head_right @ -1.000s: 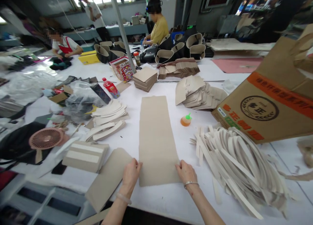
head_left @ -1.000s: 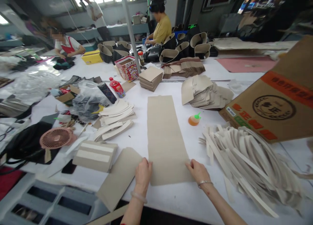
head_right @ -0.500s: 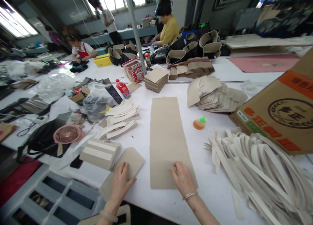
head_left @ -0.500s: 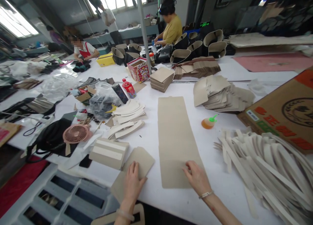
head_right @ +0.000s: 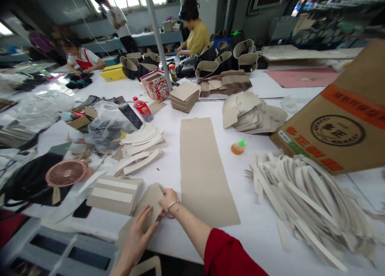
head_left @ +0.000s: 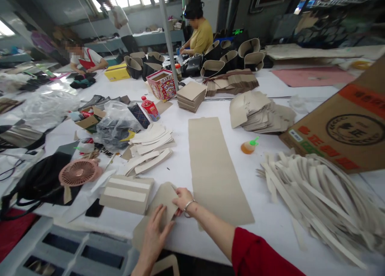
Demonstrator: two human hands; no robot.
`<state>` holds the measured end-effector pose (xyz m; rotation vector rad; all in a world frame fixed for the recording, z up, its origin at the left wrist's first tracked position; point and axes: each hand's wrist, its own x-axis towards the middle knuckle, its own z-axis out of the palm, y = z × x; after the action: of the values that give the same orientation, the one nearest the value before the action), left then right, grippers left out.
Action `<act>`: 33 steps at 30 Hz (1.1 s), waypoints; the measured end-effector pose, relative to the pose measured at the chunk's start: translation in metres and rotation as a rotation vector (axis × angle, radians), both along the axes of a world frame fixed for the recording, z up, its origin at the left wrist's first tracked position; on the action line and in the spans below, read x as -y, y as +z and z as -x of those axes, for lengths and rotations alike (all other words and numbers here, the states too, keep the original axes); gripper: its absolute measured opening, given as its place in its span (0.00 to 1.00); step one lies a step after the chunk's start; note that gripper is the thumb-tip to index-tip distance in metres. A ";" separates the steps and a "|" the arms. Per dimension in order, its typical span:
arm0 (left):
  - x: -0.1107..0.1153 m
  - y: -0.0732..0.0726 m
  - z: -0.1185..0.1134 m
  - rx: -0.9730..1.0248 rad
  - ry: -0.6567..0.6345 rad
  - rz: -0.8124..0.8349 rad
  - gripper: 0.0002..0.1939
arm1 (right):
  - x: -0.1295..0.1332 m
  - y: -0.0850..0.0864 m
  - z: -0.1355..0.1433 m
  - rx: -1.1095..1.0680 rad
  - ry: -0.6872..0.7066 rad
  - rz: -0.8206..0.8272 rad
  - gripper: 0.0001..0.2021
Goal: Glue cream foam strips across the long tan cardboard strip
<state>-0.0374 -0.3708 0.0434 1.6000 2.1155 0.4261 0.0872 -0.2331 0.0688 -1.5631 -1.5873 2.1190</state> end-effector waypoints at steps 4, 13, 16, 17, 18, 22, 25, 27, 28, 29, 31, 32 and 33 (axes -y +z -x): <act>0.015 0.009 0.029 0.116 0.062 -0.054 0.44 | 0.027 0.035 -0.037 -0.218 -0.013 0.025 0.13; -0.022 0.057 -0.017 0.776 -0.209 0.485 0.21 | 0.072 0.099 -0.188 -0.388 -0.053 0.079 0.09; -0.029 0.050 -0.054 1.056 -0.220 0.634 0.19 | 0.084 0.081 -0.228 -0.362 -0.236 0.084 0.13; -0.028 0.042 -0.064 1.101 -0.189 0.653 0.20 | 0.090 0.069 -0.241 -0.336 -0.304 0.076 0.14; -0.026 0.033 -0.072 1.108 -0.150 0.656 0.21 | 0.096 0.056 -0.254 -0.305 -0.366 0.067 0.16; -0.022 -0.009 -0.099 0.928 -0.012 0.638 0.26 | 0.120 -0.005 -0.296 -0.161 -0.492 0.078 0.20; -0.027 -0.025 -0.117 0.767 0.069 0.573 0.27 | 0.126 -0.042 -0.310 -0.060 -0.514 0.082 0.22; -0.033 -0.027 -0.126 0.610 0.040 0.474 0.24 | 0.124 -0.057 -0.312 0.027 -0.509 0.067 0.20; -0.035 -0.026 -0.129 0.513 0.006 0.432 0.22 | 0.121 -0.061 -0.312 0.079 -0.495 0.052 0.19; -0.038 -0.025 -0.131 0.409 -0.032 0.405 0.20 | 0.119 -0.064 -0.311 0.132 -0.471 0.032 0.17; -0.040 -0.020 -0.133 0.209 -0.086 0.395 0.18 | 0.113 -0.066 -0.310 0.233 -0.415 -0.015 0.14; -0.041 -0.018 -0.134 0.126 -0.096 0.407 0.17 | 0.111 -0.066 -0.309 0.276 -0.386 -0.042 0.13; -0.041 -0.016 -0.134 0.066 -0.099 0.426 0.17 | 0.109 -0.065 -0.309 0.309 -0.361 -0.066 0.12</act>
<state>0.0968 -0.3295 0.0273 1.4104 1.9069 -0.0092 0.3961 -0.3423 0.0041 -2.0472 -1.3005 1.6874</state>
